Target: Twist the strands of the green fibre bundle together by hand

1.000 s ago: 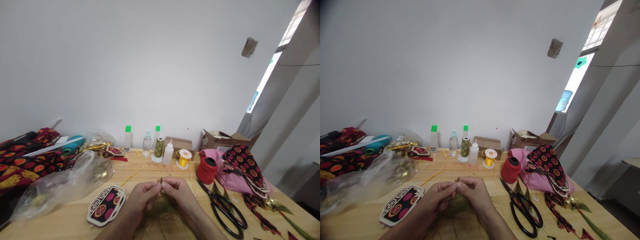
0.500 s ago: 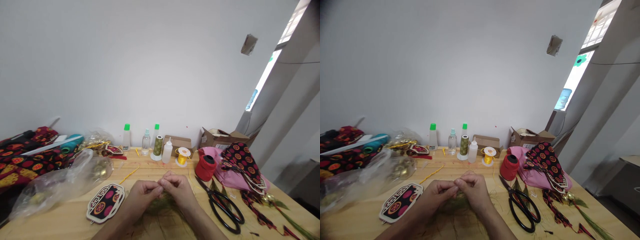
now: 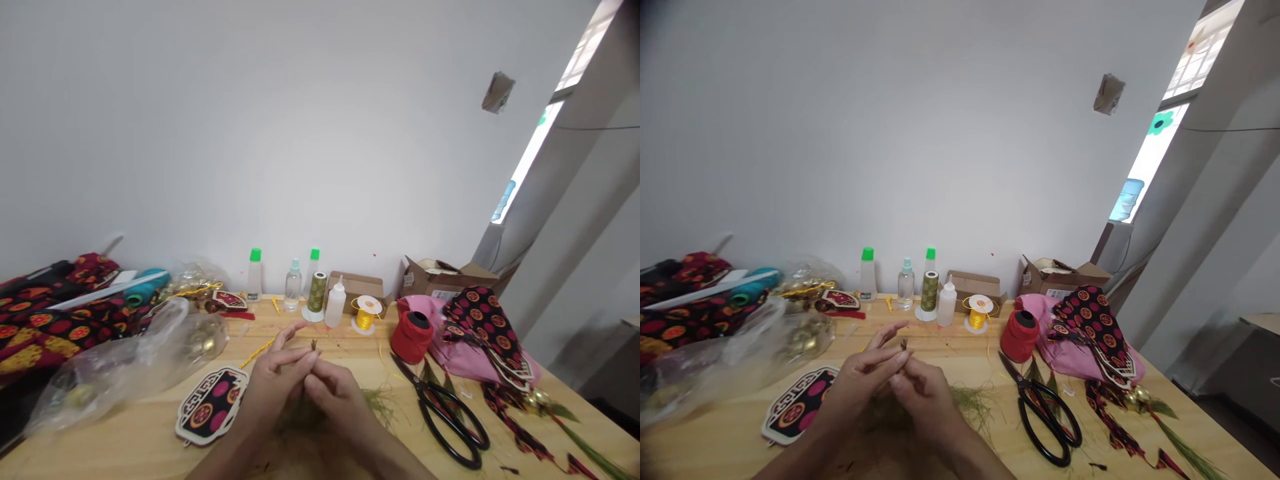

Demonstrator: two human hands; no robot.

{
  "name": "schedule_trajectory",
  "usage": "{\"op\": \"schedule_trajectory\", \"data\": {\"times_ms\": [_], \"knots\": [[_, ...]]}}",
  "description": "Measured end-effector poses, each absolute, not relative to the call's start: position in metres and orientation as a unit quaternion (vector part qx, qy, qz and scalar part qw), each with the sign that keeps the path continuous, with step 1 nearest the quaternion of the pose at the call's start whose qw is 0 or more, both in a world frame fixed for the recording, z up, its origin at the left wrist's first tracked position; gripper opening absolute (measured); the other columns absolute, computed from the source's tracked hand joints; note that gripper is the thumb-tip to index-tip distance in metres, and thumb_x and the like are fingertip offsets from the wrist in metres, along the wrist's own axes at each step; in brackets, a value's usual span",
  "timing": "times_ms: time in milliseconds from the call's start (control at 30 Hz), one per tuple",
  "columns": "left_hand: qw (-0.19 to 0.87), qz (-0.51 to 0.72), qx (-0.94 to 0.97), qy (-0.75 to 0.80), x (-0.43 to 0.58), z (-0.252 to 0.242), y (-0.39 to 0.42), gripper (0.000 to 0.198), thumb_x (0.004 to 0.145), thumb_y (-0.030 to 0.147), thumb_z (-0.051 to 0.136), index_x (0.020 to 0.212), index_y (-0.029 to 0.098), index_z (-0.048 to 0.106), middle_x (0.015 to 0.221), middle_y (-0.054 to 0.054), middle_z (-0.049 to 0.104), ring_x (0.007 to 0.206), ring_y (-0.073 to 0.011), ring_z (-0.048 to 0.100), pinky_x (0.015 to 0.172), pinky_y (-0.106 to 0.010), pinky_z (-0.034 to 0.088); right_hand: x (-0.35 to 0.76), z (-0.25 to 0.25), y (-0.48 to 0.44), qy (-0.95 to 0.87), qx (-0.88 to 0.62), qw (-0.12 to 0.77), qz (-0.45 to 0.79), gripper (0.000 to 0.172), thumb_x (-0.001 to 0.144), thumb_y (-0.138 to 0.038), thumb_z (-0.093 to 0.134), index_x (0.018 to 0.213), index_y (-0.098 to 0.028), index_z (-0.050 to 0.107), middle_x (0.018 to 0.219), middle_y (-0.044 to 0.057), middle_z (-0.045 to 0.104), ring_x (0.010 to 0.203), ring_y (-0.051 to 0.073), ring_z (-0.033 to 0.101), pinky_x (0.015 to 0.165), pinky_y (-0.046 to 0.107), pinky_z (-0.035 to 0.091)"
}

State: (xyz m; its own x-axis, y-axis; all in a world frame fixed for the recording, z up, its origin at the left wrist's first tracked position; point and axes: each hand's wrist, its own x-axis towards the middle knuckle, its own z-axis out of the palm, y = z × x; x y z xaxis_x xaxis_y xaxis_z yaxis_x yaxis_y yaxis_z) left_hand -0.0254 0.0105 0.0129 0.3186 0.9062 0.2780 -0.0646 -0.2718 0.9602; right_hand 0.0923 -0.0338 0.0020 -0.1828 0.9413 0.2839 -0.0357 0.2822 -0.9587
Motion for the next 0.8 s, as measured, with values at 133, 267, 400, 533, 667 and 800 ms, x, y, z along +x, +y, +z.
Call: {"op": "schedule_trajectory", "data": {"times_ms": [133,267,400,533,667,800], "knots": [[0.731,0.446,0.422,0.297,-0.025,0.016,0.008,0.009,0.067,0.019,0.059,0.063,0.015,0.066,0.098,-0.01,0.061,0.094,-0.0229,0.053,0.071,-0.029,0.048,0.091,-0.005,-0.034,-0.635,-0.395,0.474,0.465,0.041,0.077,-0.04,0.049,0.054,-0.011,0.066,0.041,-0.004,0.043,0.039,0.005,0.035,0.041,0.017,0.027],[0.834,0.485,0.166,0.202,-0.033,0.023,0.013,0.021,0.077,0.005,0.042,0.067,0.011,0.059,0.068,-0.005,0.061,0.066,-0.0116,0.06,0.062,-0.024,0.051,0.096,-0.002,-0.039,-0.651,-0.402,0.447,0.465,0.037,0.077,-0.038,0.05,0.056,-0.012,0.067,0.042,-0.004,0.044,0.042,0.005,0.034,0.043,0.018,0.028],[0.862,0.501,0.072,0.039,-0.06,0.034,0.026,0.027,0.085,0.008,0.026,0.072,0.013,0.05,0.051,0.003,0.048,0.041,-0.005,0.047,0.031,-0.011,0.033,0.105,0.002,-0.046,-0.713,-0.371,0.337,0.491,0.025,0.075,-0.032,0.053,0.08,-0.015,0.07,0.055,-0.001,0.055,0.05,0.009,0.043,0.049,0.02,0.034],[0.852,0.517,0.075,-0.035,-0.087,0.039,0.039,0.024,0.086,0.014,0.026,0.072,0.017,0.045,0.05,0.005,0.045,0.034,-0.0047,0.036,0.03,-0.014,0.028,0.121,0.007,-0.044,-0.737,-0.392,0.341,0.433,0.02,0.071,-0.029,0.058,0.074,-0.014,0.071,0.057,0.001,0.058,0.054,0.012,0.049,0.05,0.022,0.037],[0.855,0.509,0.082,-0.055,-0.093,0.037,0.042,0.024,0.087,0.015,0.023,0.075,0.017,0.044,0.05,0.005,0.046,0.034,-0.0054,0.036,0.03,-0.015,0.026,0.145,0.013,-0.032,-0.686,-0.494,0.453,0.284,0.022,0.073,-0.028,0.056,0.063,-0.014,0.068,0.057,0.002,0.056,0.056,0.012,0.048,0.054,0.023,0.036],[0.871,0.48,0.091,-0.051,-0.086,0.035,0.037,0.026,0.087,0.014,0.02,0.075,0.016,0.044,0.049,0.004,0.046,0.034,-0.0057,0.037,0.029,-0.015,0.026,0.166,0.008,-0.026,-0.697,-0.516,0.431,0.251,0.01,0.066,-0.024,0.064,0.064,-0.016,0.069,0.064,0.003,0.06,0.063,0.015,0.05,0.06,0.026,0.037]]}}
